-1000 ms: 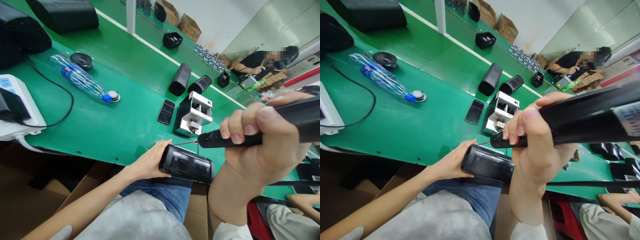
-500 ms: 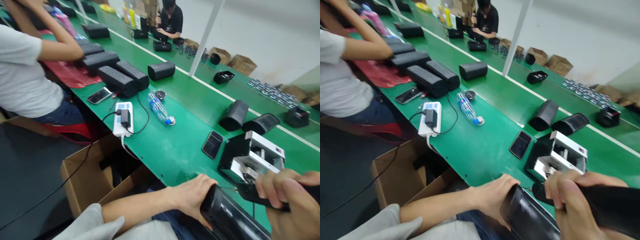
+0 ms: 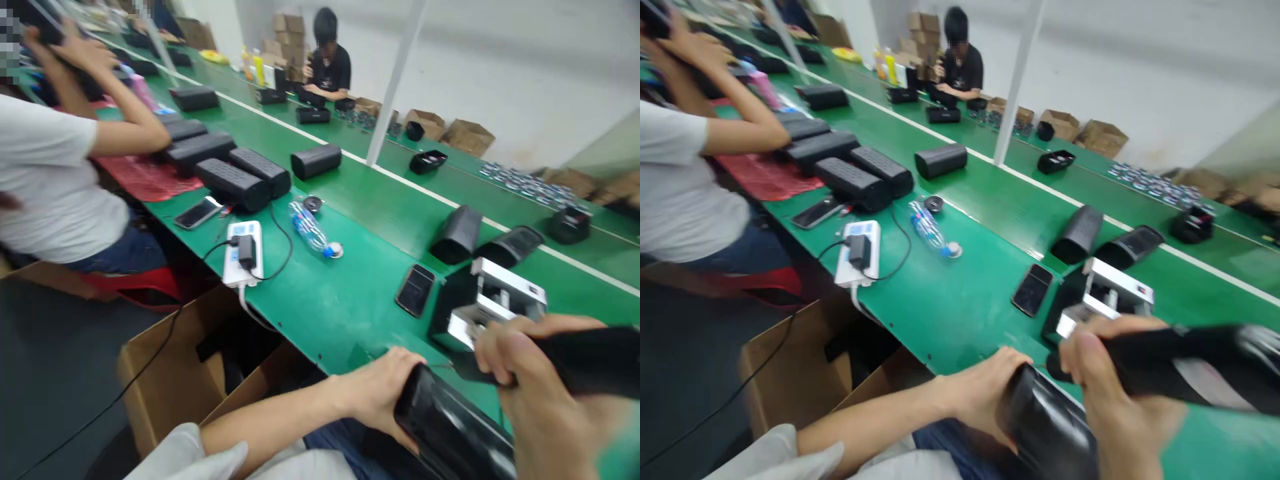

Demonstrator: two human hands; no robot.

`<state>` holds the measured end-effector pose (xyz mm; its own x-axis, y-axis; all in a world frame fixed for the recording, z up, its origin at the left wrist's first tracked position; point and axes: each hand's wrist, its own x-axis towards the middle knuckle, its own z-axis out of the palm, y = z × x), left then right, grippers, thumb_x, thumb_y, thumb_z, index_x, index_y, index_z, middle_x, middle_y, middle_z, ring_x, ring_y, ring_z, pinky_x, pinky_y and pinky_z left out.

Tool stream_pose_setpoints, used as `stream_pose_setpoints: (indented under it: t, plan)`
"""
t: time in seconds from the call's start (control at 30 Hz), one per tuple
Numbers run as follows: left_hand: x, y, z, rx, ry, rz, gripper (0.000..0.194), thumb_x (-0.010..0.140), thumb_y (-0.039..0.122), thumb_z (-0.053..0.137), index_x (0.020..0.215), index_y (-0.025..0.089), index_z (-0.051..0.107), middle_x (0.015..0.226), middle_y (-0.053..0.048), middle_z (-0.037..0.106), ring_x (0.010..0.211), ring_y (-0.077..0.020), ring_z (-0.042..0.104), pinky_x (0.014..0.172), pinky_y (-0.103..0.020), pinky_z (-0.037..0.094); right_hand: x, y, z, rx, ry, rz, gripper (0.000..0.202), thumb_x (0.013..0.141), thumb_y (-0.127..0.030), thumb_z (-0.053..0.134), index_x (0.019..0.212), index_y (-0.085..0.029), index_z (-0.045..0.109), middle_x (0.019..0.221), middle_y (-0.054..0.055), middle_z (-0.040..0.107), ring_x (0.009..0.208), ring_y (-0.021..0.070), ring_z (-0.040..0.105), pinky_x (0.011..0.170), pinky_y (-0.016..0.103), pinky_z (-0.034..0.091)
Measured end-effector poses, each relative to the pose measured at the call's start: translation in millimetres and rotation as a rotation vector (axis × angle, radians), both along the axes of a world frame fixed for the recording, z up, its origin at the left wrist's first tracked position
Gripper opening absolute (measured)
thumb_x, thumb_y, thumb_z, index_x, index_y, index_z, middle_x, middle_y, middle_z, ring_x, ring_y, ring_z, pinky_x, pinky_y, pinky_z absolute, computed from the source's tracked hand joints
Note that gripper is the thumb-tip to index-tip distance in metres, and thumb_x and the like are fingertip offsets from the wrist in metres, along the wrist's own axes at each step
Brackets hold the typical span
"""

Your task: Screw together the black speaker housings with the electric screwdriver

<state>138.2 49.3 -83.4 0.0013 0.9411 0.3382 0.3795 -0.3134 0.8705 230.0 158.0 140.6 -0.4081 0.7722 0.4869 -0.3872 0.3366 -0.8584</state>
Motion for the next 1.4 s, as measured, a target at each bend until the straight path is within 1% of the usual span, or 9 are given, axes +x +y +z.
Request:
stream_pose_setpoints:
  t: [0.1,0.2,0.4,0.47,0.63,0.77,0.97,1.2,1.4]
  plan:
    - [-4.6,-18.5,29.8,-0.04,-0.025,0.012,0.125,0.068,0.067,0.113,0.163,0.023,0.043,0.148,-0.022,0.063,0.136,-0.0468,0.065,0.118,-0.064,0.059,-2.1,-7.8,9.5,0.056,-0.045,0.08,0.022,0.094,-0.021,0.092,0.1,-0.026,0.072,0.067,-0.008,0.066,0.042,0.0127,0.055,0.042,0.027,0.051]
    - [-12.1,-26.4,43.9,-0.078,-0.024,0.033,0.117,0.077,0.045,0.112,0.168,0.028,0.04,0.161,-0.02,0.059,0.15,-0.0471,0.06,0.126,-0.067,0.055,8.9,0.3,28.2,0.117,-0.019,0.115,0.022,0.097,-0.024,0.09,0.111,-0.03,0.074,0.068,-0.009,0.066,0.043,0.0136,0.058,0.043,0.029,0.056]
    - [-13.2,-32.8,47.0,-0.121,0.039,0.021,0.124,0.078,0.031,0.111,0.175,0.03,0.033,0.169,-0.022,0.055,0.159,-0.0498,0.057,0.131,-0.071,0.054,41.1,32.0,82.4,0.267,0.219,-0.317,0.022,0.082,-0.014,0.086,0.094,-0.03,0.078,0.059,-0.011,0.053,0.041,0.0116,0.048,0.038,0.028,0.047]
    - [-13.2,-33.8,48.0,-0.126,0.037,0.026,0.125,0.078,0.031,0.112,0.175,0.031,0.033,0.169,-0.021,0.056,0.159,-0.0486,0.059,0.132,-0.07,0.055,42.9,48.5,81.9,0.288,0.244,-0.397,0.018,0.082,-0.015,0.083,0.088,-0.029,0.074,0.057,-0.012,0.051,0.04,0.0116,0.047,0.038,0.028,0.043]
    - [-15.4,-33.3,48.4,-0.146,0.031,0.029,0.121,0.081,0.033,0.11,0.176,0.033,0.034,0.171,-0.02,0.056,0.16,-0.0478,0.059,0.132,-0.067,0.057,31.5,78.5,54.3,0.331,0.148,-0.407,0.021,0.089,-0.025,0.088,0.086,-0.027,0.068,0.054,-0.012,0.051,0.038,0.0119,0.048,0.039,0.028,0.042]
    - [-15.7,-33.8,46.1,-0.16,0.04,0.027,0.123,0.081,0.035,0.11,0.177,0.034,0.032,0.174,-0.02,0.053,0.163,-0.0488,0.057,0.133,-0.07,0.055,24.7,82.7,44.2,0.294,0.077,-0.388,0.022,0.092,-0.029,0.088,0.089,-0.026,0.067,0.056,-0.012,0.052,0.04,0.0115,0.049,0.042,0.029,0.046]
    - [-15.0,-34.3,46.5,-0.166,0.038,0.019,0.124,0.08,0.033,0.111,0.176,0.034,0.032,0.172,-0.02,0.054,0.162,-0.0483,0.057,0.133,-0.071,0.054,22.8,86.5,45.0,0.268,0.111,-0.404,0.021,0.088,-0.025,0.089,0.086,-0.027,0.068,0.053,-0.012,0.049,0.038,0.0116,0.044,0.039,0.029,0.037]
    - [-14.3,-33.2,52.1,-0.147,0.054,0.008,0.127,0.078,0.029,0.113,0.174,0.033,0.03,0.169,-0.02,0.055,0.158,-0.0466,0.06,0.131,-0.068,0.057,35.6,65.2,46.9,0.176,0.045,-0.337,0.02,0.09,-0.021,0.089,0.09,-0.027,0.07,0.056,-0.011,0.049,0.038,0.0125,0.045,0.04,0.03,0.04]
    - [-15.5,-32.6,52.4,-0.135,0.049,0.008,0.128,0.075,0.028,0.115,0.173,0.034,0.032,0.168,-0.019,0.056,0.157,-0.0463,0.06,0.13,-0.067,0.057,48.5,27.1,68.6,0.059,0.049,-0.262,0.019,0.087,-0.013,0.083,0.095,-0.025,0.07,0.058,-0.012,0.05,0.038,0.0092,0.042,0.04,0.026,0.039]
